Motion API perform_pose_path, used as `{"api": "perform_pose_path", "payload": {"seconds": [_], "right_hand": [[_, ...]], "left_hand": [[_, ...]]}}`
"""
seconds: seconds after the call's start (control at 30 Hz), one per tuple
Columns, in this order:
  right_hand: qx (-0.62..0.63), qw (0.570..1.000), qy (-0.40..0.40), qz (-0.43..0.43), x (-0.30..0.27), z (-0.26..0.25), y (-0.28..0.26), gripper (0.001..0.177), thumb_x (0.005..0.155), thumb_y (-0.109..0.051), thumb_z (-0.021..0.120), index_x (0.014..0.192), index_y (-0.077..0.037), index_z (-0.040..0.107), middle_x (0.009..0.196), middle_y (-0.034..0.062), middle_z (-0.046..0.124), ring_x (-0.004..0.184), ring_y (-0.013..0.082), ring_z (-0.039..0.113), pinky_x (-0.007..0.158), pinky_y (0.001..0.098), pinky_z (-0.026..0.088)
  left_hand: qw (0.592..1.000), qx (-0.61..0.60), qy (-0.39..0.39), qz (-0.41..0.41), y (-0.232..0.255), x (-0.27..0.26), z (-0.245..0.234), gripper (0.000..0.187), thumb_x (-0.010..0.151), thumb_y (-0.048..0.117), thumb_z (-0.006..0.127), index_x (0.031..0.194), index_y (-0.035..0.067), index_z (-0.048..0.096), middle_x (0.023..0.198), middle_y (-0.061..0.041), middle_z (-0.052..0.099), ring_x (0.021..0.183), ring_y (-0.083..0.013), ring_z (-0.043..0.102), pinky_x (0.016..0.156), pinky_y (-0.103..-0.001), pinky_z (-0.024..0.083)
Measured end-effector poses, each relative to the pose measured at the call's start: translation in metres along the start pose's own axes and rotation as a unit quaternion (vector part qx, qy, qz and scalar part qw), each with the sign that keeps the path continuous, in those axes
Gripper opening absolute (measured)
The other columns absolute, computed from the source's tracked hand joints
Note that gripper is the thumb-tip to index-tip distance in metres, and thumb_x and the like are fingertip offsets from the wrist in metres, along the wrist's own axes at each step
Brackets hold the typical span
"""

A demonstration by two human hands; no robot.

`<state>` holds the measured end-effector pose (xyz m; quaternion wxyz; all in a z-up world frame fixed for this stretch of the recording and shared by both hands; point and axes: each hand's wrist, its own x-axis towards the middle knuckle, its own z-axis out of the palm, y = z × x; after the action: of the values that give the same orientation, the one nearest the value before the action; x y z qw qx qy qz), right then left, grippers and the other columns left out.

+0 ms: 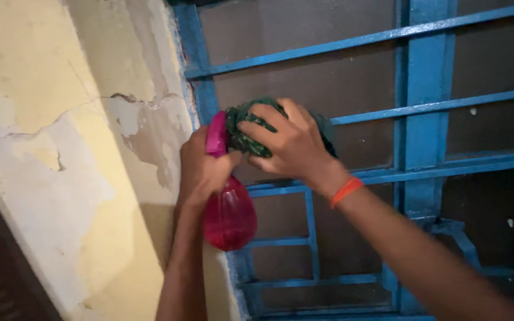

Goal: The person cleans glass window panes by spraying them with a liquid from a pink bottle and wiping the surface with a green cloth.

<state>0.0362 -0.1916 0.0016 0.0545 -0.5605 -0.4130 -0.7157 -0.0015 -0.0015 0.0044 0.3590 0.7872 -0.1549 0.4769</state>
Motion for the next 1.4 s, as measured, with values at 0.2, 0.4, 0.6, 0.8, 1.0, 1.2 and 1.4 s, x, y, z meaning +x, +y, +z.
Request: {"api": "perform_pose_path", "payload": {"seconds": [0.2, 0.4, 0.6, 0.8, 1.0, 1.2, 1.4], "right_hand": [[-0.113, 0.987, -0.080, -0.082, -0.044, -0.052, 0.074, 0.056, 0.068, -0.051, 0.091, 0.111, -0.017, 0.078, 0.114, 0.0071, 0.068, 0.095, 0.0289, 0.063, 0.078, 0.0447, 0.057], [-0.168, 0.983, -0.067, -0.039, -0.074, -0.126, 0.155, 0.039, 0.079, -0.034, 0.086, 0.109, -0.012, 0.076, 0.112, 0.0088, 0.070, 0.098, 0.0274, 0.063, 0.073, 0.0402, 0.053], [-0.204, 0.975, 0.028, 0.083, -0.109, -0.129, 0.141, 0.035, 0.081, -0.026, 0.083, 0.110, -0.008, 0.075, 0.115, 0.0097, 0.067, 0.104, 0.0269, 0.062, 0.085, 0.0405, 0.051], [-0.177, 0.967, 0.072, 0.166, -0.103, -0.102, 0.110, 0.029, 0.087, -0.022, 0.080, 0.112, -0.012, 0.074, 0.120, 0.0084, 0.063, 0.111, 0.0287, 0.059, 0.092, 0.0400, 0.049], [-0.126, 0.991, -0.037, -0.017, -0.091, -0.129, 0.144, 0.040, 0.075, -0.034, 0.085, 0.108, -0.014, 0.076, 0.114, 0.0084, 0.066, 0.102, 0.0302, 0.059, 0.084, 0.0448, 0.051], [-0.186, 0.982, -0.039, -0.002, -0.143, -0.190, 0.228, 0.037, 0.082, -0.029, 0.084, 0.112, -0.008, 0.075, 0.117, 0.0133, 0.065, 0.106, 0.0308, 0.060, 0.086, 0.0446, 0.050], [-0.203, 0.976, 0.016, 0.076, -0.188, -0.201, 0.267, 0.025, 0.086, -0.016, 0.074, 0.109, -0.007, 0.069, 0.116, 0.0088, 0.060, 0.107, 0.0242, 0.057, 0.089, 0.0379, 0.047]], "left_hand": [[0.999, -0.024, 0.012, 0.030, -0.008, -0.001, 0.004, 0.032, 0.068, 0.015, 0.077, 0.098, 0.006, 0.072, 0.091, -0.012, 0.077, 0.087, -0.0287, 0.075, 0.080, -0.037, 0.057], [1.000, -0.028, 0.008, -0.009, -0.002, -0.001, 0.003, 0.037, 0.068, 0.021, 0.083, 0.100, 0.007, 0.071, 0.091, -0.010, 0.077, 0.084, -0.0250, 0.075, 0.078, -0.036, 0.057], [0.999, 0.000, 0.010, 0.045, 0.002, -0.003, 0.006, 0.036, 0.073, 0.020, 0.085, 0.103, 0.005, 0.071, 0.092, -0.011, 0.076, 0.085, -0.0236, 0.073, 0.079, -0.036, 0.056], [0.998, -0.008, -0.022, -0.054, 0.003, 0.000, 0.006, 0.038, 0.070, 0.019, 0.085, 0.102, 0.006, 0.069, 0.088, -0.010, 0.074, 0.080, -0.0204, 0.070, 0.074, -0.036, 0.057], [0.999, -0.021, -0.015, -0.044, 0.005, -0.003, 0.010, 0.036, 0.073, 0.015, 0.080, 0.106, 0.006, 0.071, 0.091, -0.011, 0.074, 0.081, -0.0221, 0.068, 0.075, -0.038, 0.056], [0.994, 0.075, -0.006, -0.075, 0.008, -0.003, 0.011, 0.036, 0.073, 0.011, 0.074, 0.108, 0.007, 0.074, 0.096, -0.012, 0.077, 0.086, -0.0248, 0.073, 0.080, -0.037, 0.054], [0.997, 0.056, 0.008, -0.043, 0.004, -0.003, 0.014, 0.039, 0.069, 0.009, 0.073, 0.108, 0.007, 0.074, 0.099, -0.010, 0.077, 0.088, -0.0213, 0.072, 0.079, -0.035, 0.055]]}}
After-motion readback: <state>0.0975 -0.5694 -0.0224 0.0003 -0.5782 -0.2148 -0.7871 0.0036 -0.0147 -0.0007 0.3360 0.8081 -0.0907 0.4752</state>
